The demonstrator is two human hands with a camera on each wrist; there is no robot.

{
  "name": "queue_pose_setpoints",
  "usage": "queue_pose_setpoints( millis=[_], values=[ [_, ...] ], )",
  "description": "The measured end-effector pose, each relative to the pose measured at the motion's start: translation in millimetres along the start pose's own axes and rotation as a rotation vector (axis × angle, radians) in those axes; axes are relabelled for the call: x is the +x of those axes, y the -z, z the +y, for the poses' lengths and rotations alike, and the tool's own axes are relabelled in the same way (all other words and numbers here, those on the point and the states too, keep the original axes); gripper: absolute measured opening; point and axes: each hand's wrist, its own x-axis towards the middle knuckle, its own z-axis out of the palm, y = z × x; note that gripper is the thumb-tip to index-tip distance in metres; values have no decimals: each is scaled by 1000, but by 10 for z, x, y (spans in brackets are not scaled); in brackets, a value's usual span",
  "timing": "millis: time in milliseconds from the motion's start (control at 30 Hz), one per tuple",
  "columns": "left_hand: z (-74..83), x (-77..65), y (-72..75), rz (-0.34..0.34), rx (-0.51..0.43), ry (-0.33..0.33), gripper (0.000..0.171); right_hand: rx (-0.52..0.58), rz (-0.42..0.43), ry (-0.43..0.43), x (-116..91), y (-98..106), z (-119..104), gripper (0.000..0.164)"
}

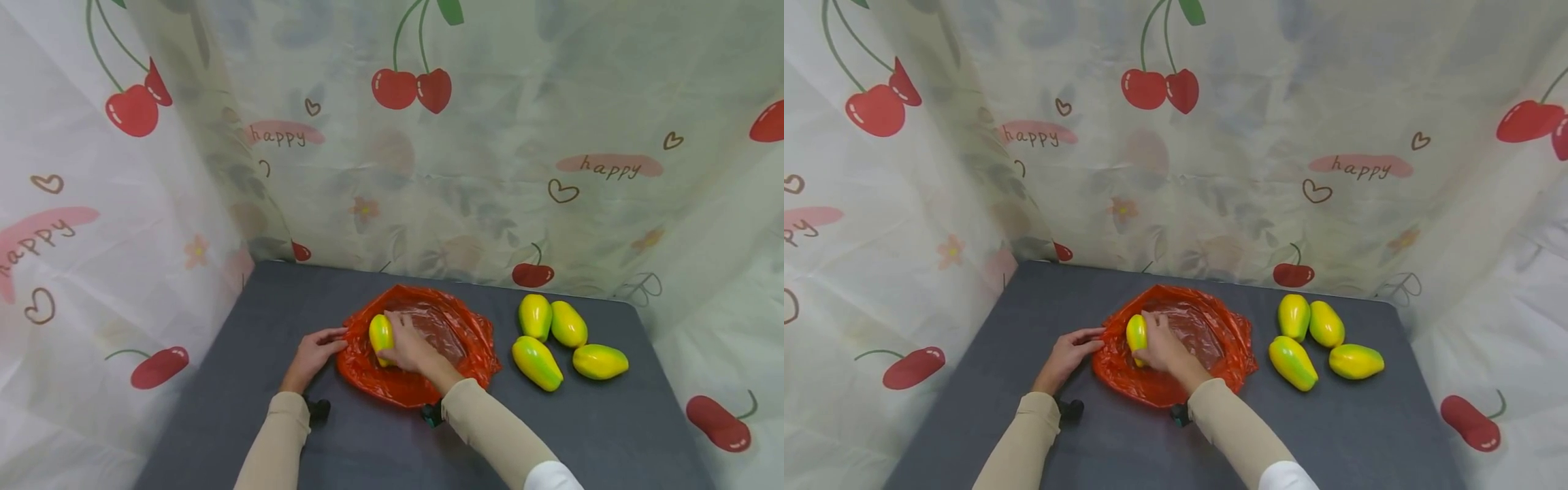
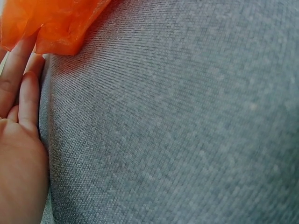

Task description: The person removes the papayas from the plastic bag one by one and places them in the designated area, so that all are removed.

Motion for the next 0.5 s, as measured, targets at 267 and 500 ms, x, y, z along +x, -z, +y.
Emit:
queue_pose_setpoints(
  millis=[267, 500],
  values=[
    [5, -3, -14, 6, 15, 5, 38, -3, 22, 20, -20, -16, 36, 88],
    [-40, 48, -33, 16, 14, 11, 40, -12, 68, 65, -96, 50, 64, 87]
  ],
)
